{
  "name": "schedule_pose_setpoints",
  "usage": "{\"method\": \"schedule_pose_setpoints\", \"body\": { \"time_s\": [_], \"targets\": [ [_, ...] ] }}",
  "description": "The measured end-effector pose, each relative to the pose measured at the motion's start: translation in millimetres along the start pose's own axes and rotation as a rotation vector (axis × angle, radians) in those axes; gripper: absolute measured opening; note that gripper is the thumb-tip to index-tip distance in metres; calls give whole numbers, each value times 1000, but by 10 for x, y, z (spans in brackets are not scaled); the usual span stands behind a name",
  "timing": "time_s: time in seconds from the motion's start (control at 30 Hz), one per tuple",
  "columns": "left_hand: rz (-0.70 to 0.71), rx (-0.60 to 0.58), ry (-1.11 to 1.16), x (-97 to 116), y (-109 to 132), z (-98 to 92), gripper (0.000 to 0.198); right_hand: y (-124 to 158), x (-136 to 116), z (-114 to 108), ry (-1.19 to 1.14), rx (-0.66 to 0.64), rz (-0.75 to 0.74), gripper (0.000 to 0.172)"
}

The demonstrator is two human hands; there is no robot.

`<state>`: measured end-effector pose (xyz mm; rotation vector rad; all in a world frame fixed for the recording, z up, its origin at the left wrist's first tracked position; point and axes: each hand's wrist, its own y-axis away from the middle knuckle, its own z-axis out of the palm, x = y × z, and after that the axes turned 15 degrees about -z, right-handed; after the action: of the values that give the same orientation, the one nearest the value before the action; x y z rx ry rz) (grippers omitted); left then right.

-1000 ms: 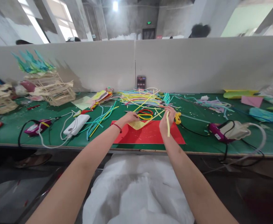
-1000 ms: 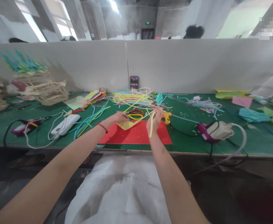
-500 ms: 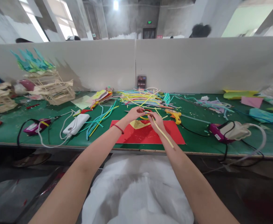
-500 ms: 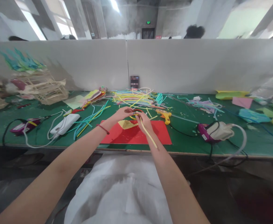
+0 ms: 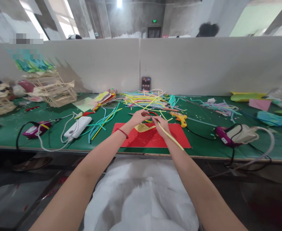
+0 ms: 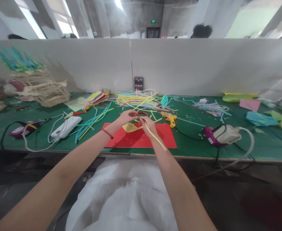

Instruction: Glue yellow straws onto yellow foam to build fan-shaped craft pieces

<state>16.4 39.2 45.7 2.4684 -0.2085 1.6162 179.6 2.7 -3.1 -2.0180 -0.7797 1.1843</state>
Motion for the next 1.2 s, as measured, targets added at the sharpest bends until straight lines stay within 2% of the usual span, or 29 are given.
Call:
{"method": "schedule_pose_setpoints", "body": {
  "time_s": [0.17,0.53,0.7,0.87,0.97,1.1,1.2],
  "targets": [
    [-5,17,-1,3,2,17,32,3,-8,-4,-5,12,11,33],
    [-40,-22,-23,-22,26,-26,33,-10,-20,-39,27,35,-14,32],
    [-38,-5,-63,31,68,-45,20,-12,-9,-36,26,62,-32,33],
    [3,119,-187,15,94,-106,15,-9,33,-48,76,128,-46,33],
    [26,211,-352,-70,101,-197,19,-72,62,-72,123,146,-81,29],
    [7,342,-641,-171,94,-298,15,-284,98,-129,195,154,-132,21],
    [-52,407,-760,-194,41,-319,23,-483,105,-204,229,148,-168,16]
  ]
}}
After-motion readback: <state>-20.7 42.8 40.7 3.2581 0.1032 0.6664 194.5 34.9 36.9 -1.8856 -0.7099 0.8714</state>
